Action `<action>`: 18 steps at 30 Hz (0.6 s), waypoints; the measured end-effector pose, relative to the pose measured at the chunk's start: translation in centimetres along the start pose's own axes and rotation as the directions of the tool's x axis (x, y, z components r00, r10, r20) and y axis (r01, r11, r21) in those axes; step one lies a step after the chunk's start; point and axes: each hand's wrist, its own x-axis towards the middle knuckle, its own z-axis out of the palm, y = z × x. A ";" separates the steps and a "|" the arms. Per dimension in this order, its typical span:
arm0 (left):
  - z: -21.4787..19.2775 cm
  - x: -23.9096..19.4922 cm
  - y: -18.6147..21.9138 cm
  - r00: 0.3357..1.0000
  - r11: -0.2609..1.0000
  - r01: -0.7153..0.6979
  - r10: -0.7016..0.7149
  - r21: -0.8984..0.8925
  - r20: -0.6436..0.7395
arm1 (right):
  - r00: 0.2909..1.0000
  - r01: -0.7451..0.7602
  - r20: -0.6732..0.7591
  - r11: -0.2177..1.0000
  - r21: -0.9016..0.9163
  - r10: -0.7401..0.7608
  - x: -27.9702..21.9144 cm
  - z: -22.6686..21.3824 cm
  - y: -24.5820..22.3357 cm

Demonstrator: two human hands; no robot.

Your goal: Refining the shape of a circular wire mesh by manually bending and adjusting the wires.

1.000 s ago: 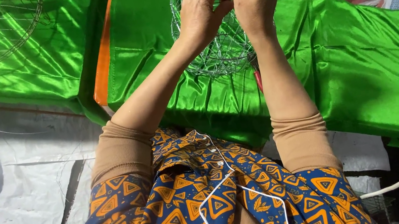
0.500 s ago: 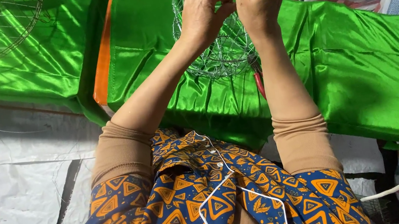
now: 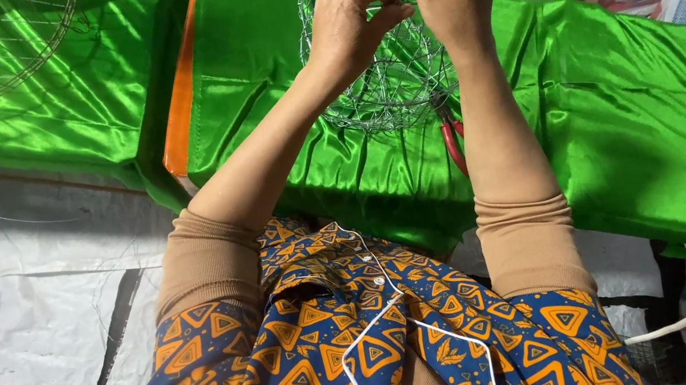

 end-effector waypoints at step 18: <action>-0.3 0.6 -1.0 0.999 0.998 0.037 -0.038 0.043 0.016 | 0.949 -0.271 0.057 0.703 0.657 0.311 -4.9 -5.8 -11.3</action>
